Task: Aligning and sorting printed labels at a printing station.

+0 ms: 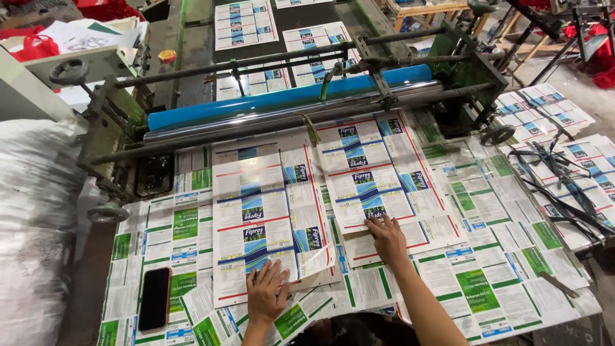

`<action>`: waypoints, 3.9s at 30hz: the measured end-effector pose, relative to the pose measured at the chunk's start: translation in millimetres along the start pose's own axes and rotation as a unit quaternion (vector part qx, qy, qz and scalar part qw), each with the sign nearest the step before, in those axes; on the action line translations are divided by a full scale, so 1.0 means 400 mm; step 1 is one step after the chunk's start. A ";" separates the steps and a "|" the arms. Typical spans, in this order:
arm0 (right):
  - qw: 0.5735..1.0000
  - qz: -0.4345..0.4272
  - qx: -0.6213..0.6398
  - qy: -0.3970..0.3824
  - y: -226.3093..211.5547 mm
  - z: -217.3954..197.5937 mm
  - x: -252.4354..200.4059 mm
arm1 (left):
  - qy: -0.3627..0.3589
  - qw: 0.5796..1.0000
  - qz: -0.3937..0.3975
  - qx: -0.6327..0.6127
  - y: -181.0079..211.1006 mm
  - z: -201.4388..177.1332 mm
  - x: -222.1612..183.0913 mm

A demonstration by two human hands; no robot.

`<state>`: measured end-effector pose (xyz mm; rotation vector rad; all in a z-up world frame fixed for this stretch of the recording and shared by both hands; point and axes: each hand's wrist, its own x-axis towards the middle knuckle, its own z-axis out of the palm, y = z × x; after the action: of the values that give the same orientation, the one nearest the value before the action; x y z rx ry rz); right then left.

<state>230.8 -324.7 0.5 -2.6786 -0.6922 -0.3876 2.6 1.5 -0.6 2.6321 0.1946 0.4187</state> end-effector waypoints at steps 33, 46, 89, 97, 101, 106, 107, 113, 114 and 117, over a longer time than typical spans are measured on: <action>0.996 0.066 0.029 0.053 -0.017 -0.003 -0.012 | 0.103 0.988 0.067 0.097 0.077 -0.071 -0.029; 0.996 0.060 0.023 0.055 -0.022 -0.011 -0.015 | 0.136 0.980 0.077 0.123 0.035 -0.038 0.059; 0.961 0.009 -0.047 -0.273 0.064 -0.184 -0.040 | 0.009 1.000 0.002 -0.006 0.004 0.008 -0.045; 0.998 -0.066 -0.006 0.018 -0.012 -0.313 -0.052 | 0.041 0.999 0.016 0.020 0.009 0.013 -0.050; 0.998 -0.042 0.027 0.033 -0.027 -0.263 -0.133 | 0.054 0.998 0.025 0.026 0.012 0.012 -0.049; 1.000 -0.002 0.030 0.000 -0.035 -0.144 -0.221 | 0.059 0.997 0.032 0.036 0.020 0.004 -0.047; 1.000 0.003 0.019 -0.019 -0.034 -0.122 -0.228 | 0.060 0.997 0.032 0.038 0.019 0.003 -0.046; 1.000 0.001 0.013 -0.012 -0.050 -0.125 -0.188 | 0.052 0.998 0.021 0.032 0.004 0.024 -0.051; 1.000 -0.001 0.013 -0.011 -0.045 -0.119 -0.181 | 0.054 0.998 0.020 0.032 0.006 0.022 -0.050; 1.000 0.013 0.005 -0.017 -0.035 -0.105 -0.153 | 0.058 0.998 0.022 0.032 0.007 0.020 -0.048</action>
<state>164.7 -355.0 21.0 -2.6872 -0.6657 -0.3319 -12.7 -8.4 -11.0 2.6811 0.1912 0.5894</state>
